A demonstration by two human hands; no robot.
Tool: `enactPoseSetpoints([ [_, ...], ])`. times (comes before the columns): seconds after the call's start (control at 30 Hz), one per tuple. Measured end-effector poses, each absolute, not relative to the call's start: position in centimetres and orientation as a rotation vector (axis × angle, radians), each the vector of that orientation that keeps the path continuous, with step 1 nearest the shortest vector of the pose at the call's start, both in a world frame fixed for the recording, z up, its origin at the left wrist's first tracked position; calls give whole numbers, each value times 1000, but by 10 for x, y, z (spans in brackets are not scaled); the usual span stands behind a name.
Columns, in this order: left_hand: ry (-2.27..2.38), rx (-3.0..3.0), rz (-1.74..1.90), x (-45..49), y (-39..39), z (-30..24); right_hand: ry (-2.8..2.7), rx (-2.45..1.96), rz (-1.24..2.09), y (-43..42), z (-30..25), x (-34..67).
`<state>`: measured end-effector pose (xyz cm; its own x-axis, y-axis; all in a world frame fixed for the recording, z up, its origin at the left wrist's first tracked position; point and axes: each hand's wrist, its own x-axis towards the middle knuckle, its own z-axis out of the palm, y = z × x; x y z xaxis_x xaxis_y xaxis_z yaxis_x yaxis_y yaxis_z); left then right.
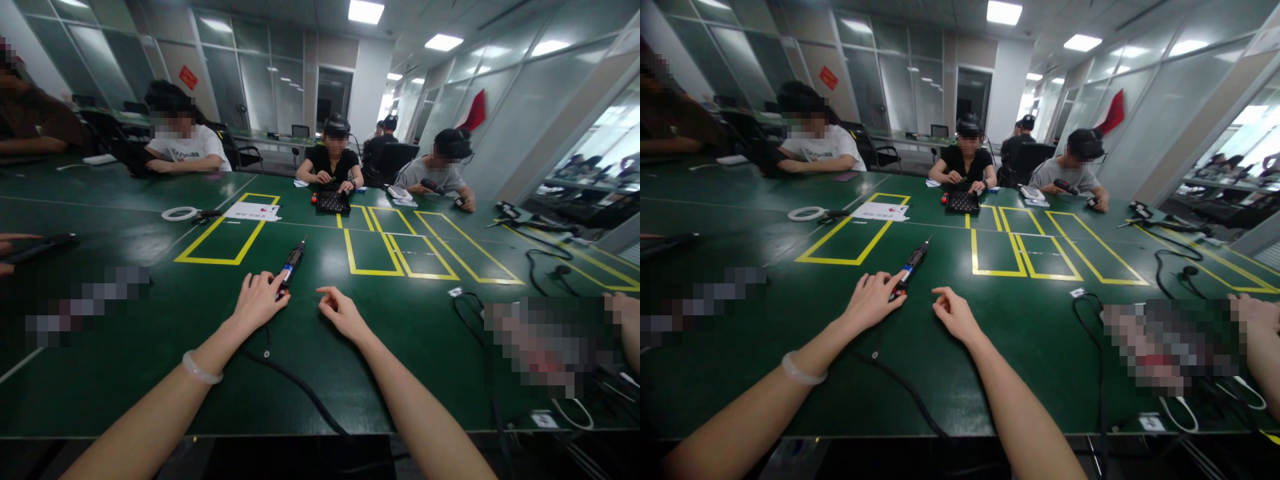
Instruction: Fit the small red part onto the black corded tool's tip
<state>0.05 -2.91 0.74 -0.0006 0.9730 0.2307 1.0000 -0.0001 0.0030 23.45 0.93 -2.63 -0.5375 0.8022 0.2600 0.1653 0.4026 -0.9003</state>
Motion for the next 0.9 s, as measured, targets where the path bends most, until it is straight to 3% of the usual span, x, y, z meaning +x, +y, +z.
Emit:
enactPoseSetpoints([
  [0.67, -2616, -1742, 19, -148, -24, 15, -1995, -846, 1149, 10, -27, 235],
  [0.9, -2367, -1692, -48, -136, -32, 15, -2005, -838, 1141, 10, -26, 234],
])
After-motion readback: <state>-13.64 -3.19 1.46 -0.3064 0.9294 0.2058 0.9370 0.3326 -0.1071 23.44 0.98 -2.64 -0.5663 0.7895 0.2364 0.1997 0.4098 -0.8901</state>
